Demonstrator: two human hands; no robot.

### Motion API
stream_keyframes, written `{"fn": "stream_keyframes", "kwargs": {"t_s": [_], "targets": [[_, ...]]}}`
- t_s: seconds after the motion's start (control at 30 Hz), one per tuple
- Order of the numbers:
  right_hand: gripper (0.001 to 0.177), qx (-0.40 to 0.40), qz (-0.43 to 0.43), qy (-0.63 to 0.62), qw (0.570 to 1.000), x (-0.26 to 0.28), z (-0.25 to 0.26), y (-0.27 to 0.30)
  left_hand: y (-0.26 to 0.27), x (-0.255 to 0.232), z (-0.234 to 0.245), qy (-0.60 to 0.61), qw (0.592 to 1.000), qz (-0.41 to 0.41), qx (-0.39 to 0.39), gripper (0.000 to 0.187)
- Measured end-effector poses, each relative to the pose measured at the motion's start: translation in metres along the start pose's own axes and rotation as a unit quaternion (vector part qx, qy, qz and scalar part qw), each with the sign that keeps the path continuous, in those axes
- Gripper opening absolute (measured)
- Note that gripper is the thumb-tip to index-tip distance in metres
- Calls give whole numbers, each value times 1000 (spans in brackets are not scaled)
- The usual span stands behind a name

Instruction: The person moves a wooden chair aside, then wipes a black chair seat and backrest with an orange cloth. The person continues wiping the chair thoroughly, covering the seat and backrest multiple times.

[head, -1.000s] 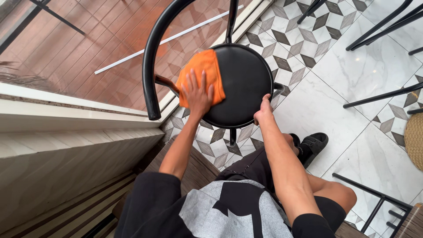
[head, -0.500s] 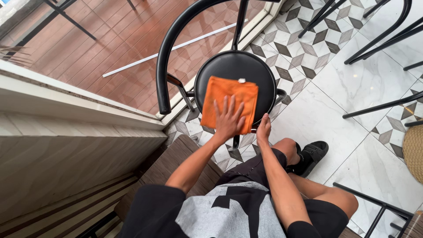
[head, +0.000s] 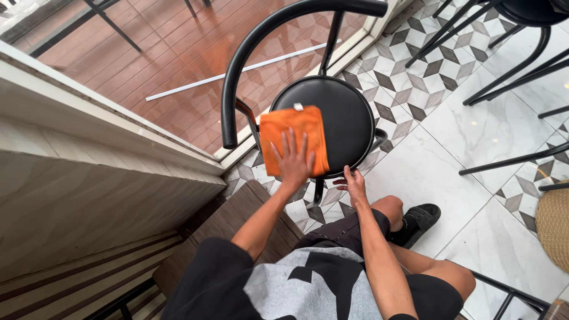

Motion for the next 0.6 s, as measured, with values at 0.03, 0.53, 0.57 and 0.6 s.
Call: {"fn": "stream_keyframes", "kwargs": {"t_s": [0.03, 0.53, 0.57, 0.6], "targets": [[45, -8, -5, -64, 998, 1, -5, -4, 13, -7, 4, 7, 999, -33, 14, 64], [79, -272, -59, -227, 933, 15, -35, -19, -51, 36, -5, 25, 999, -37, -15, 64], [84, -280, -76, -201, 936, 21, -29, -22, -51, 40, -1, 26, 999, -5, -24, 63], [89, -288, -95, -171, 937, 29, -24, -27, -51, 42, 1, 27, 999, 25, -33, 63]]}}
Point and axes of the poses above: each hand's wrist, its own y-axis away from the middle knuckle, its own z-axis out of the back of the hand, x = y × z, the point moved 4 cm from there along -y, towards the middle knuckle, and after that the axes turned 13 degrees about y, right-handed, at the moved point
